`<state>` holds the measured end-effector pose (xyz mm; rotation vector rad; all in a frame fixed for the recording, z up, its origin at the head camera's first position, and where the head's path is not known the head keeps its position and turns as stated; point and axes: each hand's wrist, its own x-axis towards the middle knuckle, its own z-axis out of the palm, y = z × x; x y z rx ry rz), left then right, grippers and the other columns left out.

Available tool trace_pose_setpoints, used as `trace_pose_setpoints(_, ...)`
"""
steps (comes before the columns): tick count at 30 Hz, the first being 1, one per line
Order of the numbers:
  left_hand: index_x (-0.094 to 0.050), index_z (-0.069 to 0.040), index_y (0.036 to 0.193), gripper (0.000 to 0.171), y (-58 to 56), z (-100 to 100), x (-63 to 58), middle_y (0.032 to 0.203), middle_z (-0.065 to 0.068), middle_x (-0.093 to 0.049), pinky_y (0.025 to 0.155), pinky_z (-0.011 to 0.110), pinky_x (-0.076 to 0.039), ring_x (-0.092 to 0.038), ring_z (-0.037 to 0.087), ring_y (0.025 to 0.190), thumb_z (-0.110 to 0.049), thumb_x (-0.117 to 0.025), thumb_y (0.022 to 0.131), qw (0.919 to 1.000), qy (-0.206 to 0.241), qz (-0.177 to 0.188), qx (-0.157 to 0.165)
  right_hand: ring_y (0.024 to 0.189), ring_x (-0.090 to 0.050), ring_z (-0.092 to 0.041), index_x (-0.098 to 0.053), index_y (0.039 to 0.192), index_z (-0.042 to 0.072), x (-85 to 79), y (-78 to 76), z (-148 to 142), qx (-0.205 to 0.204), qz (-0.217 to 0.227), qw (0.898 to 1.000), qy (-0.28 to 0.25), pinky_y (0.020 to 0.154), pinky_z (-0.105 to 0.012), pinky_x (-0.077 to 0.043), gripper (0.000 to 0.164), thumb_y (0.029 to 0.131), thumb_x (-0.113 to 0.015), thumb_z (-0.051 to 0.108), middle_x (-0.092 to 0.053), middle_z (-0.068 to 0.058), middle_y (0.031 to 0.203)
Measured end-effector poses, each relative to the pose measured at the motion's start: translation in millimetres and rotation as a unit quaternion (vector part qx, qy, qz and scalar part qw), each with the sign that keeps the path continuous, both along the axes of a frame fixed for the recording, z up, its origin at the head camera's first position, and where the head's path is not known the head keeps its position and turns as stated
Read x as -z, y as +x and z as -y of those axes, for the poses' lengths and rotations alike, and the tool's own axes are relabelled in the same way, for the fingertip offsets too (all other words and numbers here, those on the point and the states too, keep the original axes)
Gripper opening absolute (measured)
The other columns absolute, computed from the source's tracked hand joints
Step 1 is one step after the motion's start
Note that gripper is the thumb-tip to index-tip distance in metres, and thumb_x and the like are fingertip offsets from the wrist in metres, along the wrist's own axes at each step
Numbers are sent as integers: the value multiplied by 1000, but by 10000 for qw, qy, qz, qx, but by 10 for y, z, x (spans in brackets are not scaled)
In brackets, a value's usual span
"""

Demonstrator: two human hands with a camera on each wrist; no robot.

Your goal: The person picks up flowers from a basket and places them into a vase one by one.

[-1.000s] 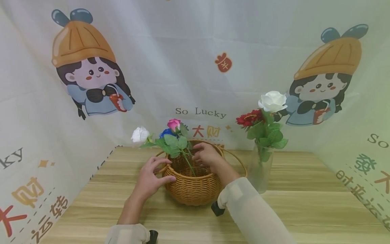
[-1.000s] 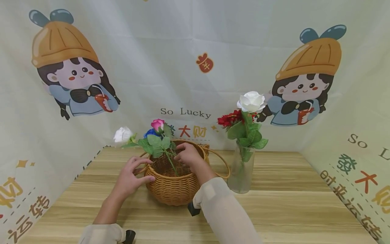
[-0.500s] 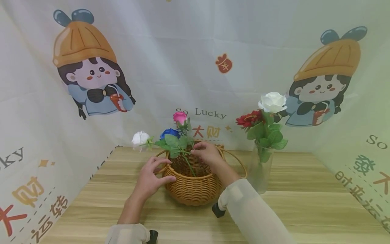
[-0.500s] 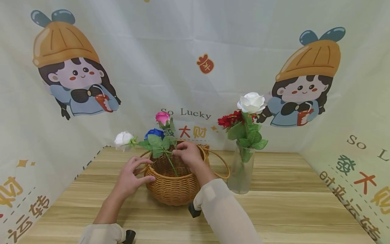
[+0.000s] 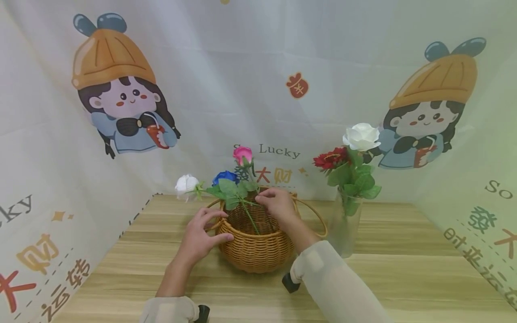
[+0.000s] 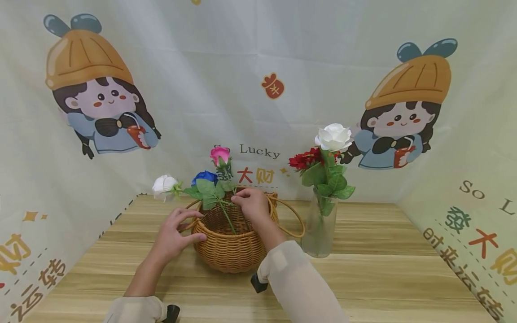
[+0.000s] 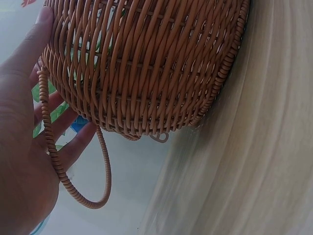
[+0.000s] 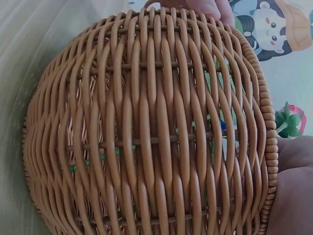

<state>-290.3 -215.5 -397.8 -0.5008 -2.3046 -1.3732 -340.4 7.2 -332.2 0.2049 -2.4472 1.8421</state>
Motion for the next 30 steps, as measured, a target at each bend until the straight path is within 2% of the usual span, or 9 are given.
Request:
trace_pose_setpoints(5,-68,-11,114,53,9,16,1,111,4,-53,95,39,-53,-52,28,117,-26,-90,68,10000,7,-1,-5,95,-60,-23,-76,94,7,0,43,15,219,-484,9976,440,81,-39,-55,12,91,-70,18,-69,-4,101)
trace_pose_setpoints(9,-68,-13,113,52,18,18,9,111,4,-53,96,39,-52,-52,29,118,-27,-89,68,10000,-11,22,-18,101,-61,-24,-76,95,8,3,83,3,306,-800,9944,624,87,-41,-54,14,90,-71,19,-71,-4,100)
trace_pose_setpoints(18,-68,-11,114,52,-2,4,-7,113,5,-53,95,40,-53,-52,31,118,-27,-89,69,10000,29,-22,34,92,-64,-22,-76,97,7,-59,146,-40,463,-910,9935,499,81,-40,-57,15,89,-73,19,-71,-4,95)
trace_pose_setpoints(26,-68,-15,113,51,6,23,-11,112,5,-53,96,41,-52,-53,33,118,-25,-90,67,10000,32,51,-35,86,-64,-22,-76,89,6,-82,240,-96,390,-1567,9841,742,75,-39,-57,12,88,-74,18,-71,-4,86)
trace_pose_setpoints(30,-68,-14,114,53,3,24,2,113,5,-53,95,42,-53,-54,35,117,-27,-90,68,10000,6,71,-28,81,-64,-18,-76,89,6,-69,260,-155,462,-1602,9843,587,71,-34,-57,13,88,-74,18,-71,-2,84)
